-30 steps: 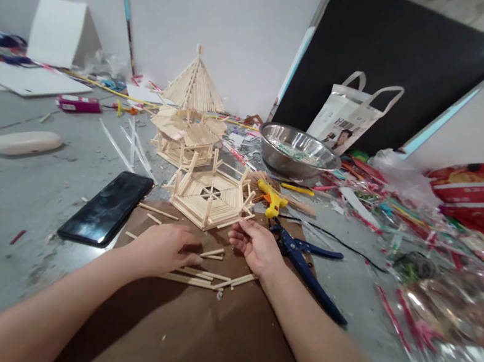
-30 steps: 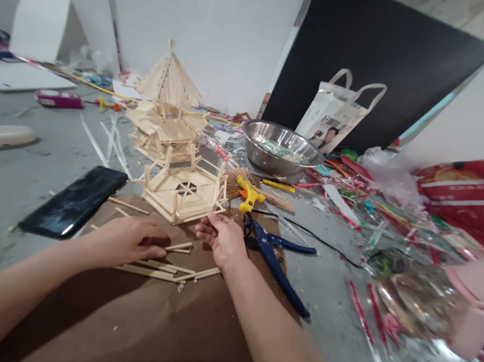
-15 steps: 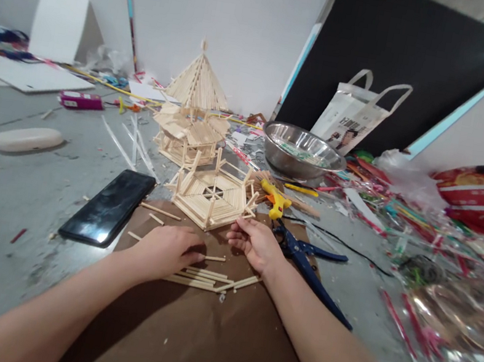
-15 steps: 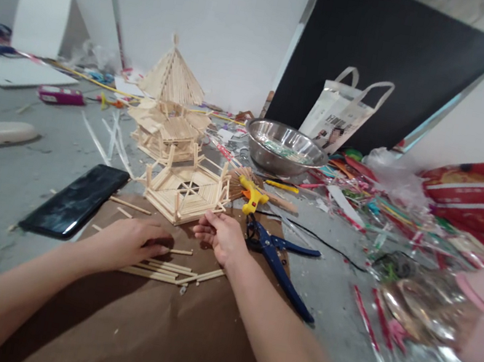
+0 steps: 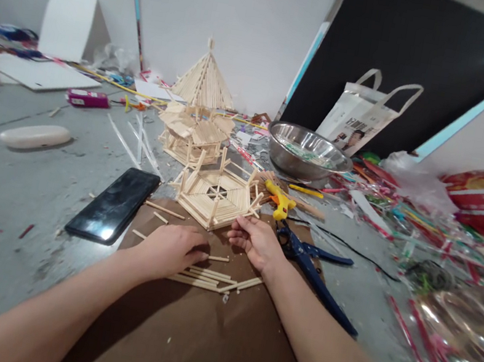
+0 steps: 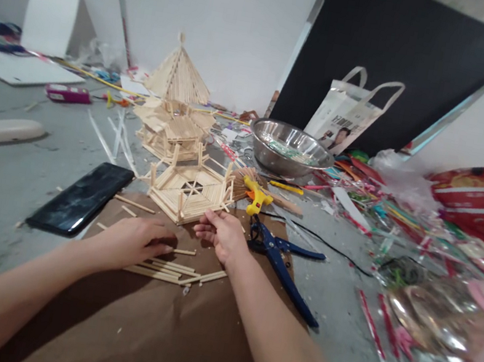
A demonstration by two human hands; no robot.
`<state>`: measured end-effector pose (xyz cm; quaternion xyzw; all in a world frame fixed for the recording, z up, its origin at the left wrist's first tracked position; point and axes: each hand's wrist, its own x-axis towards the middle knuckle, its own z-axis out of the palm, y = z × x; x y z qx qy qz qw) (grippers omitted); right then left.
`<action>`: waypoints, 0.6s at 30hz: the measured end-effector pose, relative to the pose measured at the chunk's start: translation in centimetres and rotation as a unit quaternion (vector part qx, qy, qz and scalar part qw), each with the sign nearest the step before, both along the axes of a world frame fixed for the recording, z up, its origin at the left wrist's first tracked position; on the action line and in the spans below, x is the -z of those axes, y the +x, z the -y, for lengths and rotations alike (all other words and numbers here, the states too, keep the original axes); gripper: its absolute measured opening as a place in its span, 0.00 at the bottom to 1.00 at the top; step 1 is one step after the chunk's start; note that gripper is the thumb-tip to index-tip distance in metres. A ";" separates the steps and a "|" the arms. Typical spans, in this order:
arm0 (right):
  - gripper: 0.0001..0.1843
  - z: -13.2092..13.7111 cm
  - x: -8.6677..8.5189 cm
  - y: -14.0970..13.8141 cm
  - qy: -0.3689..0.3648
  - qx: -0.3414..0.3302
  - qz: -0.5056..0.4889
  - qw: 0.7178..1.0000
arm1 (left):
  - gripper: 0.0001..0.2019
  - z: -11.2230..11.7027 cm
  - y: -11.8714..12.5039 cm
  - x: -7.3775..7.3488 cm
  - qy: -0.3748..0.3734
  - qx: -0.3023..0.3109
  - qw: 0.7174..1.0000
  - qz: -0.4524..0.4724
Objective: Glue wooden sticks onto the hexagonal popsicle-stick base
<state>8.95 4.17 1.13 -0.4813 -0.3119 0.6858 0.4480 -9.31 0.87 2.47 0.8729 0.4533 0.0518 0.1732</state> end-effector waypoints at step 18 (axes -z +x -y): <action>0.08 0.1 0.1 -0.2 -0.019 0.022 -0.046 0.999 | 0.14 0.0 0.0 0.1 0.014 0.009 1.000 -0.022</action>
